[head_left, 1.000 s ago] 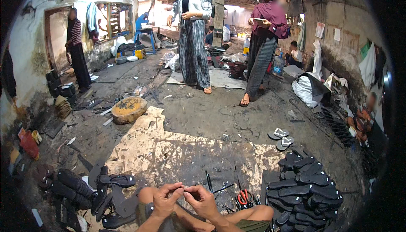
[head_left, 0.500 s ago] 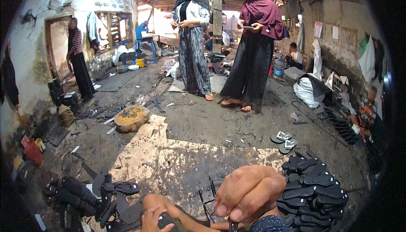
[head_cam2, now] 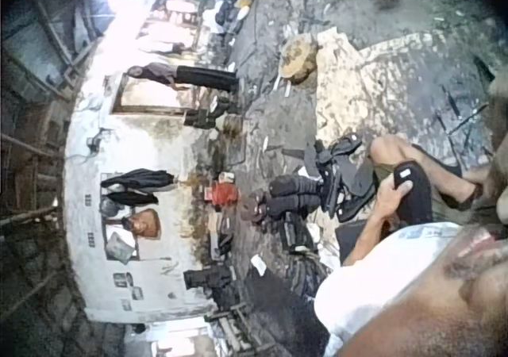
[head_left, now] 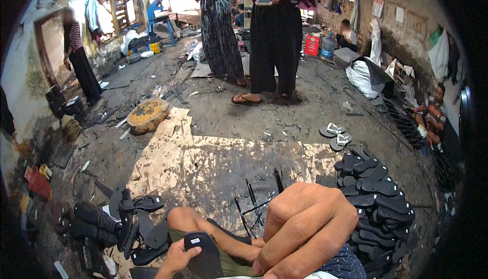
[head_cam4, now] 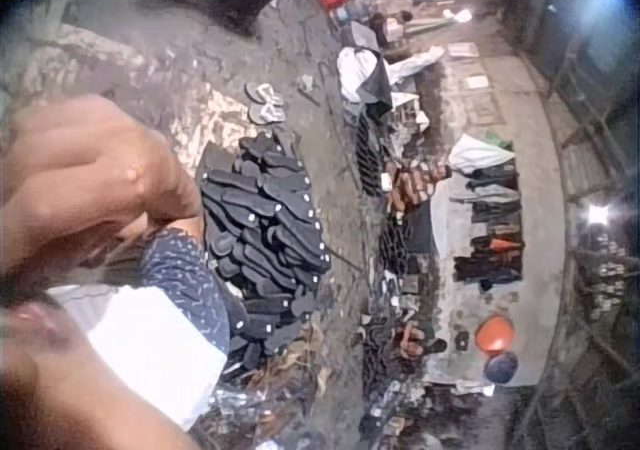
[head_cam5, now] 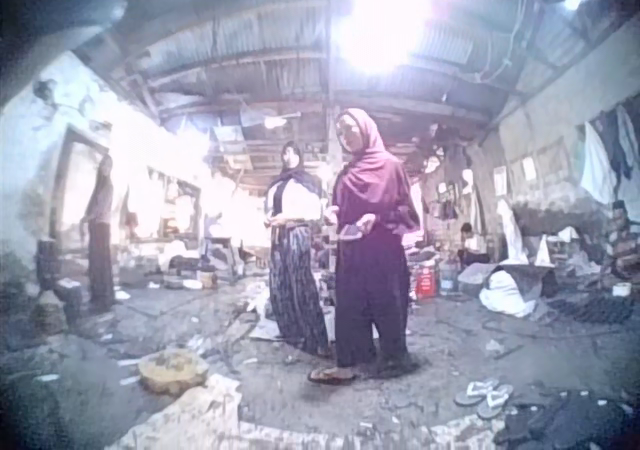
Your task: The person sits on the floor and assembles black flip-flops by inserting straps into the soles and trimming excess strap material with scissors. The person handles multiple flip-flop soles and straps, repeatedly threading and cutting the straps.
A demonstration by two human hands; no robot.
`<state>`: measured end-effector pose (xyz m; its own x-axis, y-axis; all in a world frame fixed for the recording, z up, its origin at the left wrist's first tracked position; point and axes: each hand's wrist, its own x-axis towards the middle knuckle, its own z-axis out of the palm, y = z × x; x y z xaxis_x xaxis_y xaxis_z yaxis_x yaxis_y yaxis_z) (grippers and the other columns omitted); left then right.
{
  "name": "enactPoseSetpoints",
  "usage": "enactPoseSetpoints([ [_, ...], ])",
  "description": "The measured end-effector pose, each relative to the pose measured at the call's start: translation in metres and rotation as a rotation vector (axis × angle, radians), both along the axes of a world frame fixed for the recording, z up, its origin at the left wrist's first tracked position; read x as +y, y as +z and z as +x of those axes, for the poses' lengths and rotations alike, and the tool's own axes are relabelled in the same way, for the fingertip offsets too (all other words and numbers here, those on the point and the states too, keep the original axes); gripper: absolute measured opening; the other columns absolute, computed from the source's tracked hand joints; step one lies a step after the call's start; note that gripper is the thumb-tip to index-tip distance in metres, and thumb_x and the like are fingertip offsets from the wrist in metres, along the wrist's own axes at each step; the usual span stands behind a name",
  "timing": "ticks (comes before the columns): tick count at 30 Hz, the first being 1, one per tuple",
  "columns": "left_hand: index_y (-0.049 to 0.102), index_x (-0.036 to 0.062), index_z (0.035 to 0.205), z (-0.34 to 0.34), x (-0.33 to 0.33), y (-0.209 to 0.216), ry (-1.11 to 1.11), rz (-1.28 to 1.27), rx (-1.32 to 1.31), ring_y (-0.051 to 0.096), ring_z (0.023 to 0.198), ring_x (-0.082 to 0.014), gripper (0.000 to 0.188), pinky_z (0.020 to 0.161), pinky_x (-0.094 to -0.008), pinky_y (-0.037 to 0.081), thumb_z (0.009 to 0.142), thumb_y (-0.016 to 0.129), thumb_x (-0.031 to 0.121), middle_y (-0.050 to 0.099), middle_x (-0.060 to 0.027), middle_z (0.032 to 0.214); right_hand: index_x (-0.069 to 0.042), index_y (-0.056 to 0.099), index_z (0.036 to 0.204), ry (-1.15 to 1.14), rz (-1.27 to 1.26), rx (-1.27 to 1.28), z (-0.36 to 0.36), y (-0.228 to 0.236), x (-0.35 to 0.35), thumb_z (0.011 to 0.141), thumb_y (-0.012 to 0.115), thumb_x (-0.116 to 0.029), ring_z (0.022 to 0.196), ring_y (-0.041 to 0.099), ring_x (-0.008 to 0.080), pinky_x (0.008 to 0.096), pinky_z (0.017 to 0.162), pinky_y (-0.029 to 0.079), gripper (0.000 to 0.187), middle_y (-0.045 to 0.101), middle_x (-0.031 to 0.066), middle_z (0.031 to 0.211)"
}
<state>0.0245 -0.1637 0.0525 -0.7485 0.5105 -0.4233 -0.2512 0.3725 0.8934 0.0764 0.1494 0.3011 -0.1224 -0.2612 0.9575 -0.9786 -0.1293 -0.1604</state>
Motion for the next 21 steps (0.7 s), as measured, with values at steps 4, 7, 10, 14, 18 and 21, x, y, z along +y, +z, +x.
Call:
enactPoseSetpoints([
  [4,0.07,-0.0004,0.123,-0.028,0.009,0.006,0.109,0.117,0.225,0.068,0.098,-0.013,0.031,0.091,-0.0312,0.055,0.094,0.072,0.008,0.075,-0.0048,0.108,0.003,0.071,0.094,-0.056,0.066,-0.293,0.015,-0.002,0.014,0.096,0.07,-0.008,0.07,0.07,0.0229,0.0323,0.062,0.058,0.011,0.073,0.0172,0.085],
  [7,0.067,-0.0026,0.123,-0.05,0.037,0.037,0.254,0.394,0.118,0.069,0.096,-0.0146,0.03,0.088,-0.0311,0.056,0.095,0.07,0.007,0.075,-0.0074,0.106,0.002,0.07,0.104,-0.41,-0.038,-0.616,0.004,-0.05,0.012,0.095,0.071,-0.005,0.074,0.071,0.017,0.0247,0.064,0.055,0.012,0.074,0.0128,0.088],
  [10,0.069,-0.0025,0.12,-0.06,0.066,0.043,0.246,0.379,0.365,0.072,0.094,-0.0164,0.029,0.084,-0.0308,0.058,0.094,0.072,0.01,0.076,-0.0106,0.106,0.0,0.068,0.114,-0.601,-0.041,-1.016,-0.026,-0.14,-0.007,0.097,0.072,-0.008,0.086,0.069,0.008,0.025,0.073,0.056,0.019,0.076,0.0092,0.097],
  [14,0.072,-0.0005,0.111,-0.054,0.112,0.049,0.156,0.072,0.614,0.071,0.081,-0.0125,0.027,0.073,-0.0309,0.058,0.09,0.075,0.016,0.077,-0.007,0.088,-0.001,0.064,0.114,-0.747,0.047,-1.028,-0.031,-0.197,-0.027,0.098,0.069,-0.017,0.093,0.075,0.0331,0.0409,0.079,0.058,0.023,0.074,0.0187,0.1],
  [18,0.07,-0.0005,0.107,-0.055,0.113,0.028,0.113,0.242,0.769,0.07,0.075,-0.0134,0.024,0.067,-0.0322,0.057,0.088,0.074,0.014,0.074,-0.01,0.081,-0.004,0.065,0.11,-0.884,0.152,-0.922,-0.024,-0.197,-0.029,0.095,0.07,-0.019,0.092,0.072,0.038,0.0433,0.076,0.057,0.022,0.072,0.0175,0.101],
  [21,0.07,-0.0005,0.106,-0.057,0.113,0.026,0.058,0.182,0.804,0.07,0.072,-0.0163,0.025,0.067,-0.0333,0.057,0.087,0.075,0.015,0.072,-0.0124,0.081,-0.006,0.064,0.107,-0.936,0.26,-0.92,-0.023,-0.193,-0.026,0.093,0.071,-0.022,0.088,0.072,0.0365,0.0448,0.072,0.057,0.023,0.072,0.0149,0.097],
])
